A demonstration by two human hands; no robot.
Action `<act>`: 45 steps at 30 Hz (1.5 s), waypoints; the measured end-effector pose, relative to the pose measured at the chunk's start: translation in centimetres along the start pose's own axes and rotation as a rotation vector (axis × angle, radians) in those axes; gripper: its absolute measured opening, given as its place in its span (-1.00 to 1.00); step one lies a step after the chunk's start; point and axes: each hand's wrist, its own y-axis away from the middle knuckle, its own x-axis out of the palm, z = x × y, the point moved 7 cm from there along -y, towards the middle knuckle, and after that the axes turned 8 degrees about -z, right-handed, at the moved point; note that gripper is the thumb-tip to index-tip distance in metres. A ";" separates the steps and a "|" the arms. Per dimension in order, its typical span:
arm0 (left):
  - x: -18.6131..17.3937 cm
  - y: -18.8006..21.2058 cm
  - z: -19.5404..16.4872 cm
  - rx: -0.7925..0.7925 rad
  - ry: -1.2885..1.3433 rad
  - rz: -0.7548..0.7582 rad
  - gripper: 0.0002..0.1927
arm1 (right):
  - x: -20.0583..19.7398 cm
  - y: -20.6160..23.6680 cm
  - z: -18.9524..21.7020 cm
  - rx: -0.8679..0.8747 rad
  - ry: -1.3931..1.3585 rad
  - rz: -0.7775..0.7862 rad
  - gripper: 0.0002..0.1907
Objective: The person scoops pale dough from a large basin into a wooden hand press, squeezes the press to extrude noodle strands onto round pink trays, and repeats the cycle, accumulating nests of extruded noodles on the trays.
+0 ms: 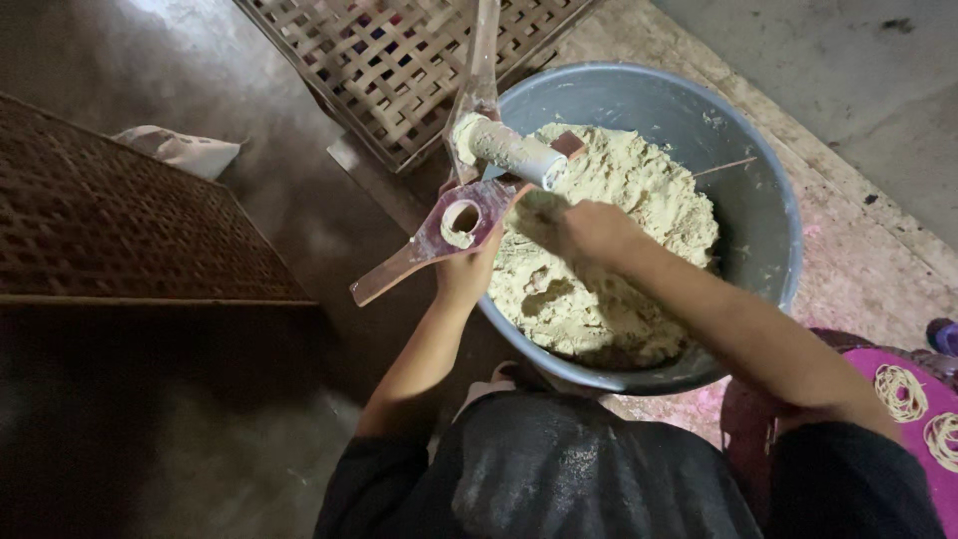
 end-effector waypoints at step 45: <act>7.7 3.1 -0.2 -0.088 -0.682 0.747 -0.51 | -10.6 21.9 2.5 -0.154 0.299 -0.609 -0.62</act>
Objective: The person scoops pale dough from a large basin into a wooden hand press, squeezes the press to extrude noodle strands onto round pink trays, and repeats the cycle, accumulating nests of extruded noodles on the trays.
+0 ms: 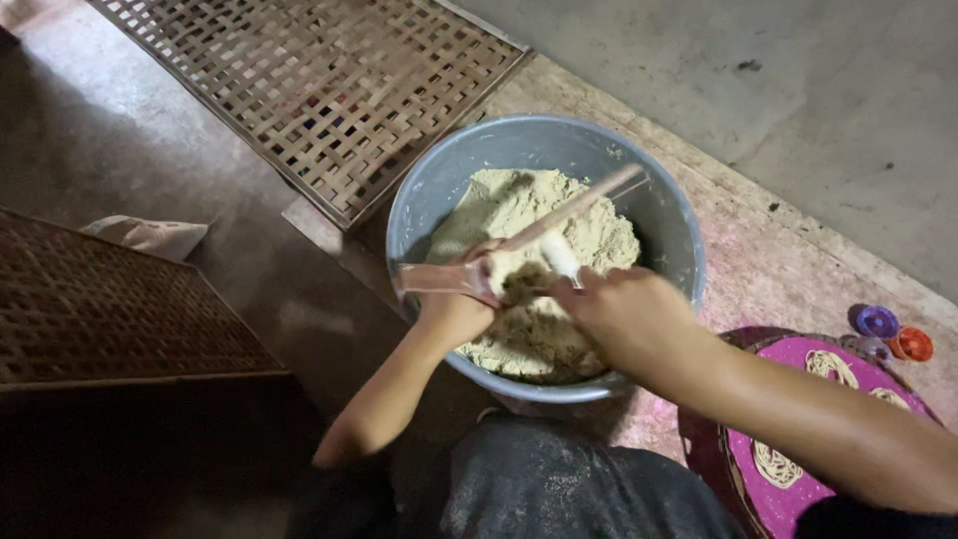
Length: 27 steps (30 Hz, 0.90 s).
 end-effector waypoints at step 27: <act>-2.9 -3.6 -0.3 0.145 -0.111 -0.352 -0.34 | 9.1 2.4 -0.9 0.379 -0.940 -0.290 -0.47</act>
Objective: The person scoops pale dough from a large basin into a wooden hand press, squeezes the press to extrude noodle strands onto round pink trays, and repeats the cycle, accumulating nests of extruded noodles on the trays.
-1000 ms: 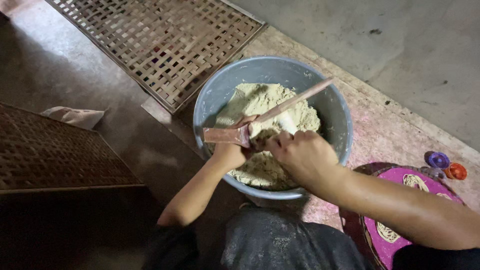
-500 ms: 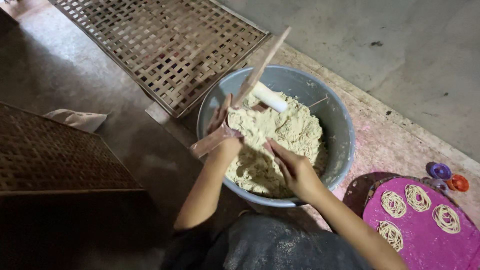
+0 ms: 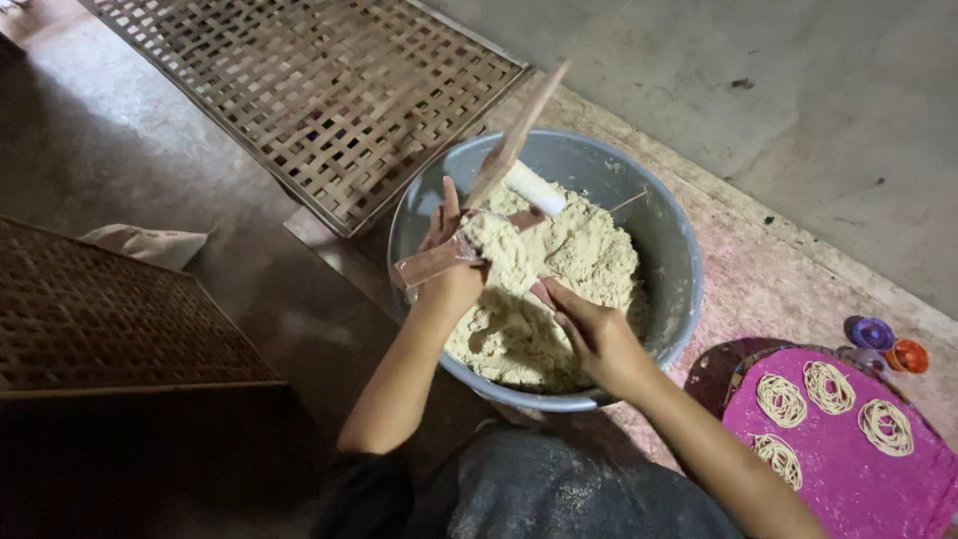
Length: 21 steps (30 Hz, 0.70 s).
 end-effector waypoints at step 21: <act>4.8 6.7 5.3 -0.320 0.589 0.423 -0.62 | -7.8 -3.1 10.4 -0.482 0.977 0.241 -0.52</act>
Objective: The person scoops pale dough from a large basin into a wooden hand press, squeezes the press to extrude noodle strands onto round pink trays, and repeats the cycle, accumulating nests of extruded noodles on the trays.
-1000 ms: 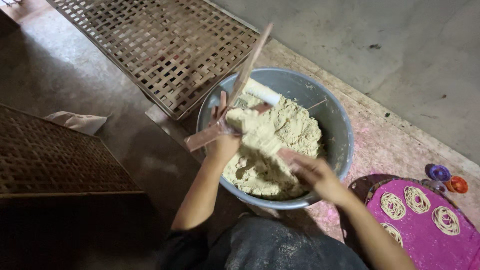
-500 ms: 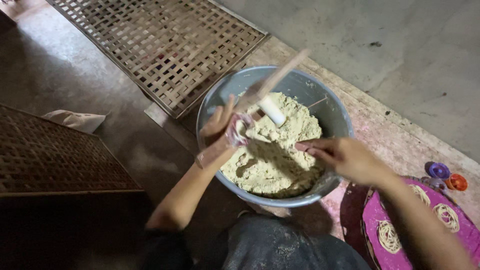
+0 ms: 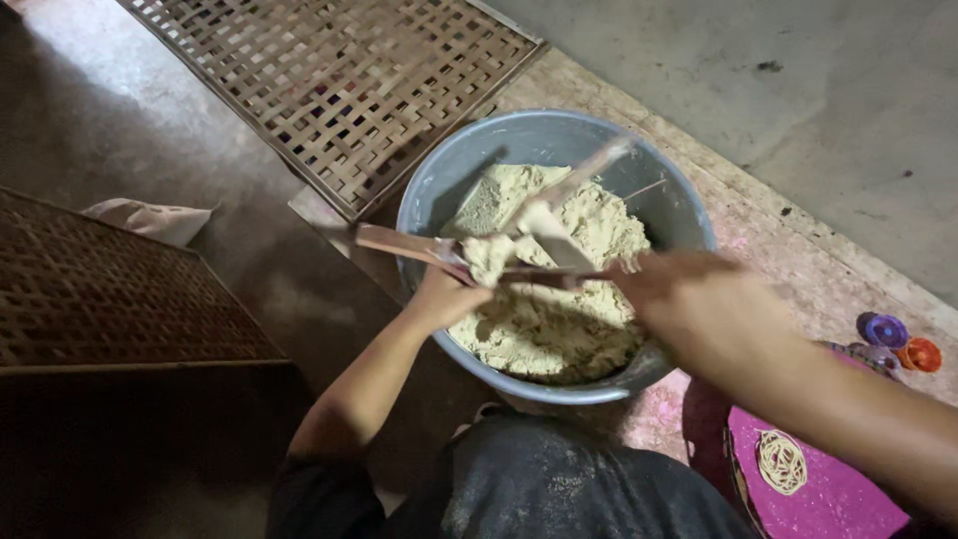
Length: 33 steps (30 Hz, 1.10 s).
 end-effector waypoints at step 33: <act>-0.9 -0.3 -4.9 0.155 -0.239 -0.141 -0.49 | 5.2 -1.8 1.6 0.123 -0.199 0.242 -0.80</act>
